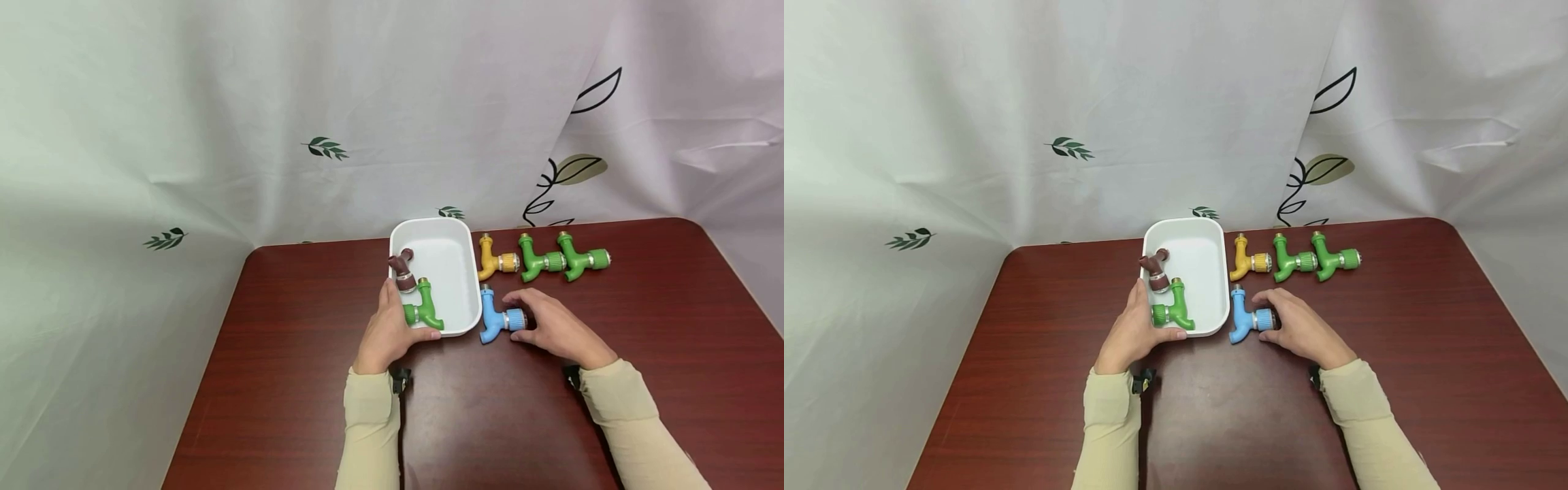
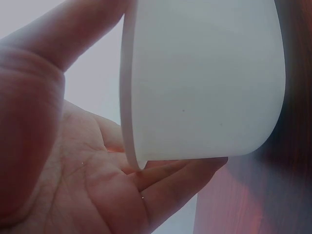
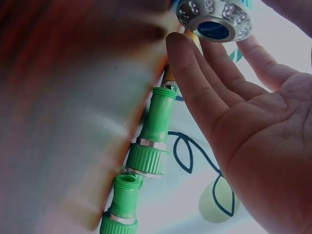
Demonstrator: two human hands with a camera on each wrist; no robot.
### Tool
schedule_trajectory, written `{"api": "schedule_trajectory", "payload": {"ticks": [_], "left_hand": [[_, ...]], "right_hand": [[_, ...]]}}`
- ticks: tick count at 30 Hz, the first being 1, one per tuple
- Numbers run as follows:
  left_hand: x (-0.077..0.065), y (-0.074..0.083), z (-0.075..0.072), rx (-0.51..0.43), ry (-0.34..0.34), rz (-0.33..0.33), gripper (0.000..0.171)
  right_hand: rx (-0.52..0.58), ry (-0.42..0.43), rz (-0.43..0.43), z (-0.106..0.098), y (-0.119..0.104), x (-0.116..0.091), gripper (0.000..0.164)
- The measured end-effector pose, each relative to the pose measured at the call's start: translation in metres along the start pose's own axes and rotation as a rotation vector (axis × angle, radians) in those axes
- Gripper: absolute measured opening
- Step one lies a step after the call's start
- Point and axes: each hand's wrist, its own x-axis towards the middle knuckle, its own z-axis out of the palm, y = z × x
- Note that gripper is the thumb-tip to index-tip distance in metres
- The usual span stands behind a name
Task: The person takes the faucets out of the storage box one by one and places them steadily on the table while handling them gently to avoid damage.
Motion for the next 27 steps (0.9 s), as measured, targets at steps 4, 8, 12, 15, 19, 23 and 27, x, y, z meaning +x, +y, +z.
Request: {"api": "schedule_trajectory", "payload": {"ticks": [4,8,12,15,19,23,27], "left_hand": [[0.0,0.001,0.0,-0.003,-0.002,-0.002,0.134],[0.0,0.001,-0.001,-0.004,0.0,-0.001,0.134],[0.0,0.001,-0.001,-0.009,0.001,-0.003,0.134],[0.0,0.0,-0.001,-0.012,0.001,-0.002,0.134],[0.0,0.0,-0.001,-0.015,0.0,0.001,0.134],[0.0,0.0,-0.001,-0.017,0.001,0.002,0.134],[0.0,0.0,-0.001,-0.02,0.003,0.004,0.135]], "right_hand": [[0.012,0.004,0.016,-0.003,-0.002,0.0,0.061],[0.026,0.011,0.025,-0.005,-0.005,0.001,0.063],[0.03,0.021,0.016,-0.007,-0.008,0.003,0.065],[0.029,0.038,0.001,-0.009,-0.011,0.005,0.066],[0.021,0.061,-0.02,-0.011,-0.018,0.008,0.06],[0.005,0.067,-0.024,-0.011,-0.028,0.012,0.053],[-0.014,0.07,-0.039,-0.008,-0.039,0.018,0.051]]}}
